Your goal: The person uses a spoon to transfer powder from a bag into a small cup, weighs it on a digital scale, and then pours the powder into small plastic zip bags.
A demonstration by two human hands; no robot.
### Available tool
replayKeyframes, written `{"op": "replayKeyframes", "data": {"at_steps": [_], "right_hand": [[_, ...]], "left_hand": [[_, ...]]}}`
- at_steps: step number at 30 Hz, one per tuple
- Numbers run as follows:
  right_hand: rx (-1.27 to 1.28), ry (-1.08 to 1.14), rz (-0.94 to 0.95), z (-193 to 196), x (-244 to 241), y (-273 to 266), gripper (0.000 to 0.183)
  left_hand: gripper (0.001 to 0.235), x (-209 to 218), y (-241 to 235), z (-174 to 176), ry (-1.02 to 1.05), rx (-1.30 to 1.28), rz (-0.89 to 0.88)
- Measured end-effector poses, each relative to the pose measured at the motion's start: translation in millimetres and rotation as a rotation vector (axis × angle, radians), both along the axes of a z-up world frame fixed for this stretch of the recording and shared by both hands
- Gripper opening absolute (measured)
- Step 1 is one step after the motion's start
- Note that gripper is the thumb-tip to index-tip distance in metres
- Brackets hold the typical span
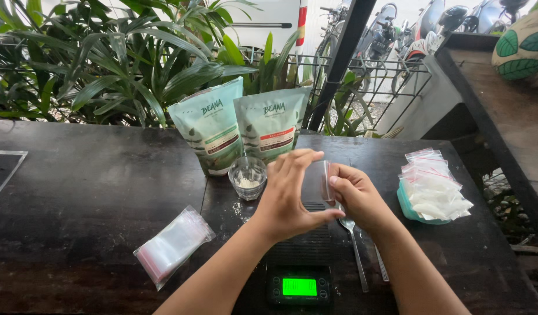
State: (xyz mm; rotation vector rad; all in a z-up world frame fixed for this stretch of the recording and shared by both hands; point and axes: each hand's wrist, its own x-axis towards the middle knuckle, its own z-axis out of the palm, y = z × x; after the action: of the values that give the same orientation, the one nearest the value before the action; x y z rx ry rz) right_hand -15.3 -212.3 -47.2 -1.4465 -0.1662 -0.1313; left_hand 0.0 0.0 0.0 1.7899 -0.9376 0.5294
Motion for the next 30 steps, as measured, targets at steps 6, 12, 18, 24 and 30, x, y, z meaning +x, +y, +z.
{"op": "replayKeyframes", "data": {"at_steps": [6, 12, 18, 24, 30], "right_hand": [[-0.029, 0.034, 0.097, 22, -6, 1, 0.029], [-0.105, 0.031, 0.084, 5, 6, -15, 0.027], [-0.240, 0.050, 0.045, 13, 8, -21, 0.027], [-0.362, 0.107, 0.033, 25, 2, -20, 0.016], [-0.194, 0.125, 0.147, 41, -3, -18, 0.035]], "left_hand": [[0.075, 4, 2, -2, 0.009, -0.036, -0.024], [0.074, 11, 5, -7, -0.064, 0.057, 0.027], [0.072, 15, 5, -12, -0.106, 0.133, 0.087], [0.072, 16, 4, -14, -0.131, 0.181, 0.097], [0.076, 18, 4, -20, -0.115, 0.203, 0.046]]}}
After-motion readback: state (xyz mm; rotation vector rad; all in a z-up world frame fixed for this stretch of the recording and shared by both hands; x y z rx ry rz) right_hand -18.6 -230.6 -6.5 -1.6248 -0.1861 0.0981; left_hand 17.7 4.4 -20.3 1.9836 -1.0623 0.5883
